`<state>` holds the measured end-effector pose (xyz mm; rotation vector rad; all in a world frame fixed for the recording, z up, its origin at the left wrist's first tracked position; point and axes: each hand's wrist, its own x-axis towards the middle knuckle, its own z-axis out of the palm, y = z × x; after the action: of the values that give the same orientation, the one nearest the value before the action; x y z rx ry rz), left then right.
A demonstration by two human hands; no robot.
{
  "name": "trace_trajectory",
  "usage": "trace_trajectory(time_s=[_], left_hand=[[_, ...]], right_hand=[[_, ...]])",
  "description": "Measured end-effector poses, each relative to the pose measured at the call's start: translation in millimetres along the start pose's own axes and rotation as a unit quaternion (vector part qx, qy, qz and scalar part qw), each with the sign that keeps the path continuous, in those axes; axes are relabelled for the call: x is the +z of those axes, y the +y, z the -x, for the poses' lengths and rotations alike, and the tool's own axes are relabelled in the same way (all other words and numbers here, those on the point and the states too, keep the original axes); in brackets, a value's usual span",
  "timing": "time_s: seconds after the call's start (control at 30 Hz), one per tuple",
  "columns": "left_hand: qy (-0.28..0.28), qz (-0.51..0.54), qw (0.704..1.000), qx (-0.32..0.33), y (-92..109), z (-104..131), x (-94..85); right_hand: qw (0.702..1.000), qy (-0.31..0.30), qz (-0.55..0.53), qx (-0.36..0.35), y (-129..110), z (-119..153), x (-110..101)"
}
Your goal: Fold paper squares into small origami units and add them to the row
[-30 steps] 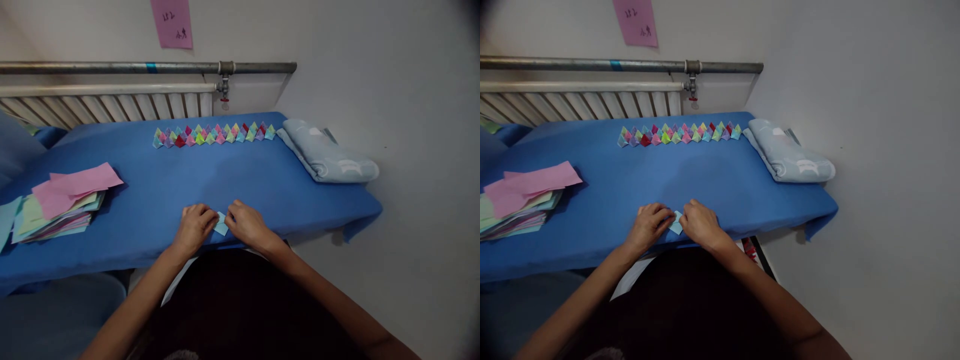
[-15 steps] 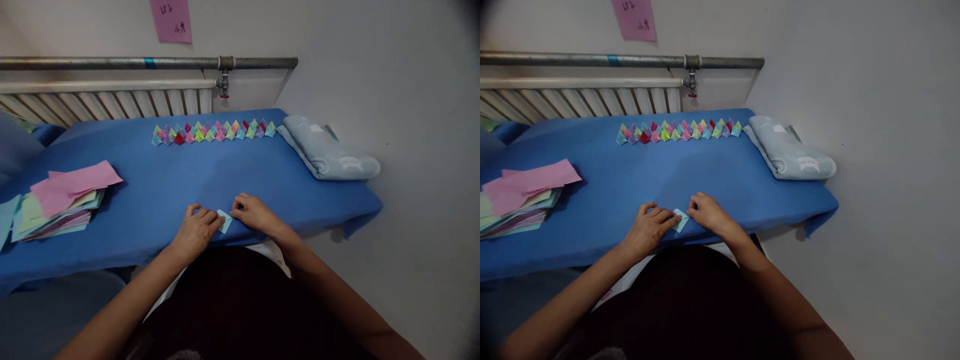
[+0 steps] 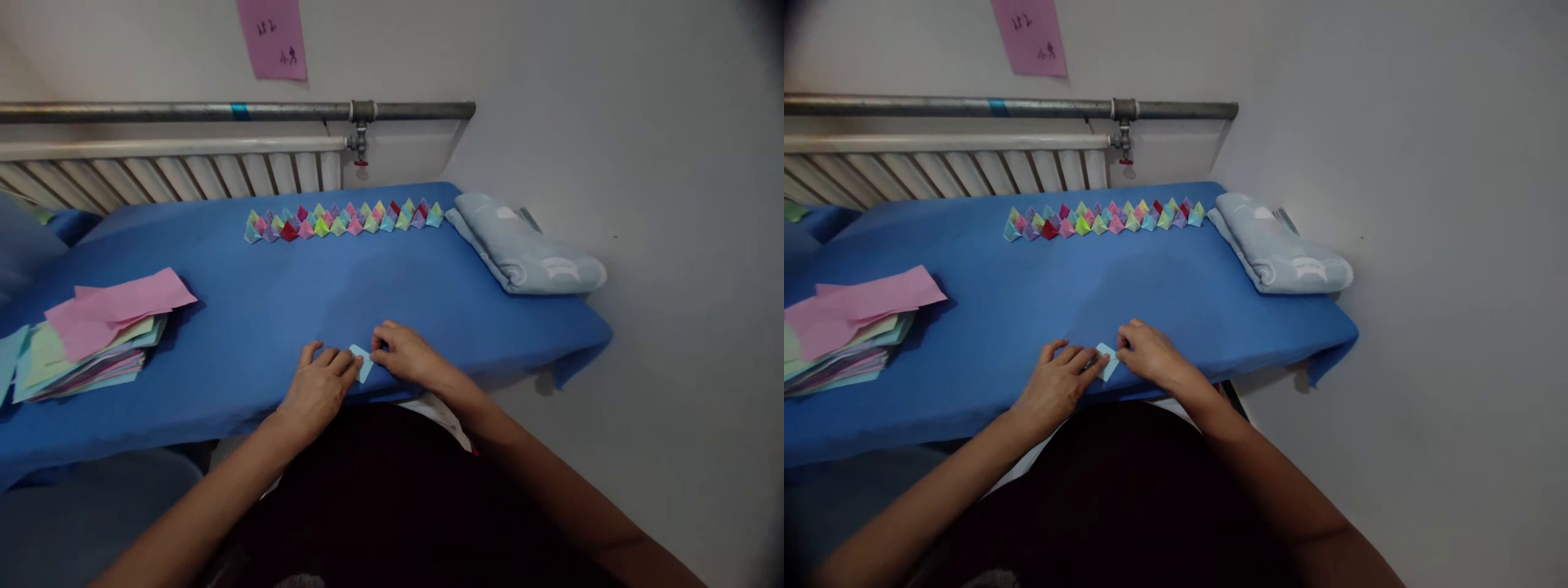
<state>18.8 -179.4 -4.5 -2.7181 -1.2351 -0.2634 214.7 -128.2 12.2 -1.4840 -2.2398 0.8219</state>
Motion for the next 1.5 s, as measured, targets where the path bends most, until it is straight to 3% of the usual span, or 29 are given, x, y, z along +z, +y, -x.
trace_trajectory(time_s=[0.23, 0.53, 0.83, 1.17, 1.5], left_hand=[[-0.003, -0.004, 1.000, -0.005, 0.7, 2.1, 0.9], [-0.004, 0.019, 1.000, -0.021, 0.2, 4.9, 4.3], [0.057, -0.010, 0.998, 0.001, -11.2, 26.0, 4.1], [0.067, -0.026, 0.997, -0.002, -10.6, 30.5, 3.4], [0.064, -0.008, 0.998, -0.007, -13.5, 30.2, -0.3]], right_hand=[[1.000, -0.001, -0.007, -0.016, -2.0, -2.0, -4.2], [0.999, 0.003, -0.038, -0.003, -12.6, 2.4, 9.5], [0.998, -0.002, 0.012, -0.064, -16.2, 6.2, 5.7], [0.998, 0.016, 0.061, -0.021, -25.1, 4.0, 12.4], [0.999, -0.022, 0.022, -0.020, -5.3, 3.0, -4.6]])
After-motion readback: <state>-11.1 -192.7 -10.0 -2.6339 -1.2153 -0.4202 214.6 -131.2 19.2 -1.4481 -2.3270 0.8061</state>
